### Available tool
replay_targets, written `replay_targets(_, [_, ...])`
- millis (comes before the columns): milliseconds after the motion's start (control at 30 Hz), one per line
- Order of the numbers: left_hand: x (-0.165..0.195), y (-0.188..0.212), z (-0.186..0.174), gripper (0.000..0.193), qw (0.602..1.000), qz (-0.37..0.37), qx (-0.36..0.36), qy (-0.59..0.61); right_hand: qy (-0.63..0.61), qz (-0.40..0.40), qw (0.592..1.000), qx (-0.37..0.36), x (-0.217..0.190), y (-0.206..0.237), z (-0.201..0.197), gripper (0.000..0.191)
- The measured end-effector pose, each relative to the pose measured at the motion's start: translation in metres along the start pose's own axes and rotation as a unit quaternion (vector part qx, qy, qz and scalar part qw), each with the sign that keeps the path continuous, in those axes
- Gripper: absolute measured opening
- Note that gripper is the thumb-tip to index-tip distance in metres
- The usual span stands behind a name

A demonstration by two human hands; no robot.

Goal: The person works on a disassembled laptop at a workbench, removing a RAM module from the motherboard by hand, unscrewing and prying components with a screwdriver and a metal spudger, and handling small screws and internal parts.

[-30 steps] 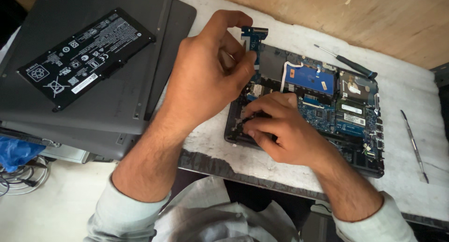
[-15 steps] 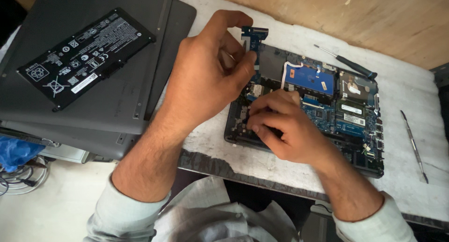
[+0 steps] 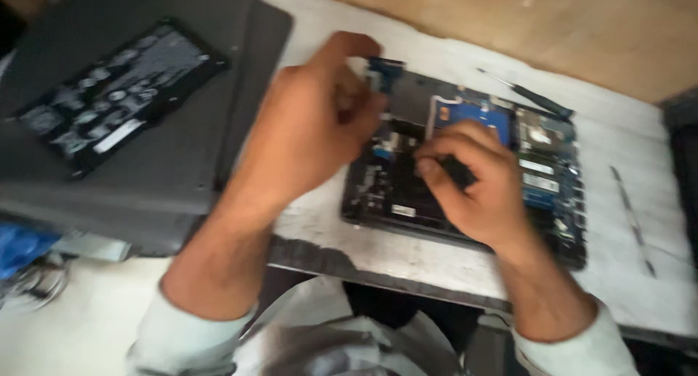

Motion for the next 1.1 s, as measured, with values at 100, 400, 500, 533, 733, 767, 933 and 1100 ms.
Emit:
replay_targets(100, [0.005, -0.002, -0.005, 0.038, 1.000, 0.011, 0.000, 0.008, 0.031, 0.005, 0.999, 0.017, -0.005, 0.002, -0.010, 0.008])
replay_targets(400, [0.027, -0.003, -0.009, 0.036, 0.997, -0.044, 0.029, 0.057, 0.254, 0.323, 0.908, 0.082, 0.054, 0.113, -0.120, 0.012])
replay_targets(500, [0.037, 0.016, -0.012, 0.037, 0.996, -0.017, 0.053, 0.072, 0.410, 0.544, 0.728, -0.080, 0.112, 0.174, -0.149, 0.030])
replay_targets(533, [0.040, 0.027, -0.011, 0.038, 0.995, -0.020, 0.063, 0.073, 0.394, 0.617, 0.662, -0.159, 0.137, 0.193, -0.154, 0.038])
replay_targets(733, [0.023, 0.097, 0.003, 0.039, 0.978, -0.112, 0.091, 0.149, 0.377, 0.564, 0.731, -0.071, 0.188, 0.266, -0.146, 0.030])
replay_targets(767, [0.017, 0.105, 0.005, 0.038, 0.974, -0.132, 0.097, 0.158, 0.368, 0.559, 0.740, -0.067, 0.189, 0.268, -0.145, 0.029])
replay_targets(933, [-0.009, 0.124, 0.005, 0.034, 0.965, -0.196, 0.125, 0.122, 0.273, 0.493, 0.825, 0.047, 0.145, 0.231, -0.147, 0.023])
replay_targets(1100, [-0.012, 0.124, 0.002, 0.038, 0.970, -0.211, 0.090, 0.079, 0.003, 0.331, 0.935, 0.131, 0.062, 0.156, -0.109, 0.018])
Point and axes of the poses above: each hand's wrist, its own y-axis away from the middle knuckle, its own z-axis out of the palm, x = y × z, the point moved 4 cm from there along -y, towards the middle knuckle, and after that the axes turned 7 degrees about -x, right-handed, at the moved point
